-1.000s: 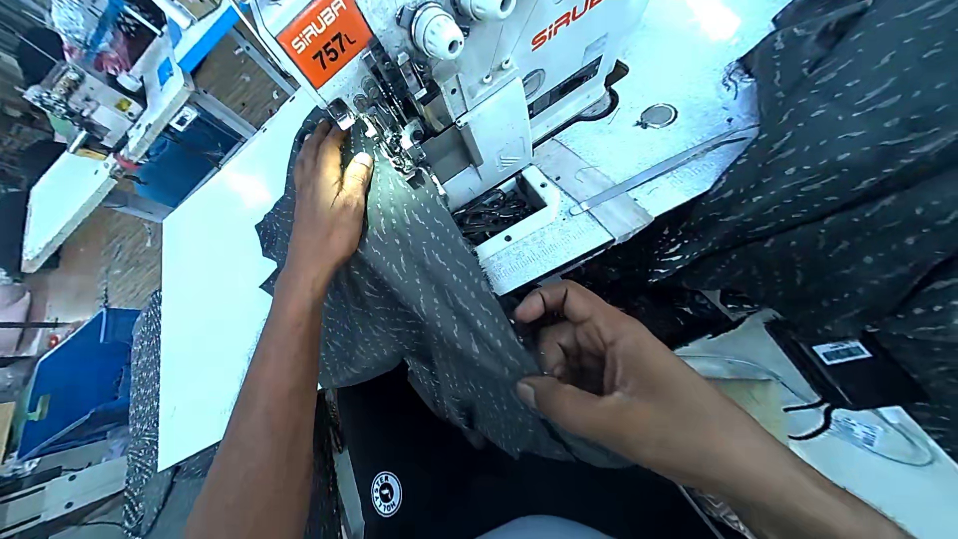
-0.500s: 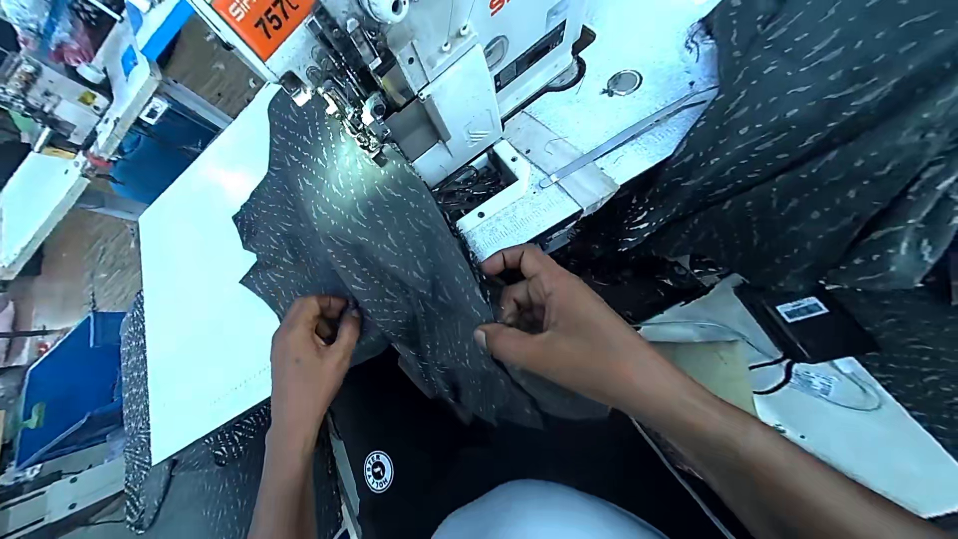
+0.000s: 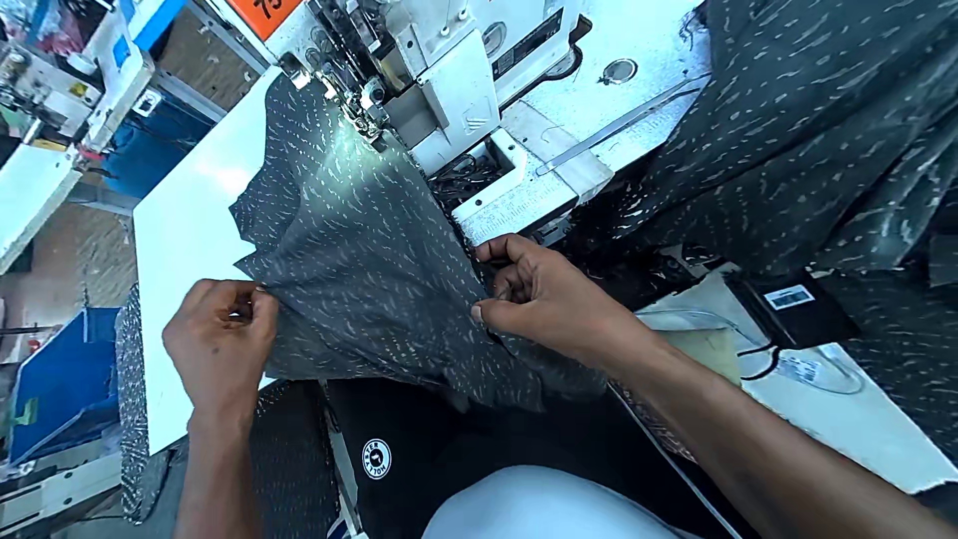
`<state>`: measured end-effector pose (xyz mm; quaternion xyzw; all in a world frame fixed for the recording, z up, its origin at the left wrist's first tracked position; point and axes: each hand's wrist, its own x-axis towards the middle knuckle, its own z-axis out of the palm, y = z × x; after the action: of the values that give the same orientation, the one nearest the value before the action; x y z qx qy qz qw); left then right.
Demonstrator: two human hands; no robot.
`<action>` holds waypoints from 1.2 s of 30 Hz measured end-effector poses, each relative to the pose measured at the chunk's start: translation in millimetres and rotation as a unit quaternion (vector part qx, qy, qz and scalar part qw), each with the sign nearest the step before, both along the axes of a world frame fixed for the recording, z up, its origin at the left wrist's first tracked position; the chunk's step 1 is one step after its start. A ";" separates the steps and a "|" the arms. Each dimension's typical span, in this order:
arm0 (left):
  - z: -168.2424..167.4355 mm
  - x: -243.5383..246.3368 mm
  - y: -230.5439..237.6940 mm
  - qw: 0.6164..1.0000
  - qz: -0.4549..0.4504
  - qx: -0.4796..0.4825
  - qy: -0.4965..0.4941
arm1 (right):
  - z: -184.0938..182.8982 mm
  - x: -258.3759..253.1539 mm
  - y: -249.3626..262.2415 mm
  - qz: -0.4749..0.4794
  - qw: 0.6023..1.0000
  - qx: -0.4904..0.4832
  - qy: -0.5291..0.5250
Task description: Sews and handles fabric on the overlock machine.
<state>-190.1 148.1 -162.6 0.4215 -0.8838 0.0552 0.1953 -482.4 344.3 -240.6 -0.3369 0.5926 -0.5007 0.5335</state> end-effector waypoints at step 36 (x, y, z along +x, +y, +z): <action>16.4 -145.4 -1.8 0.992 -0.074 0.099 -0.035 | 5.5 -10.1 8.8 0.058 0.993 0.000 -0.102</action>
<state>-335.5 146.3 -146.2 0.3698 -0.9200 -0.0331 0.1252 -492.5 353.2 -235.2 -0.3178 0.5149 -0.5007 0.6190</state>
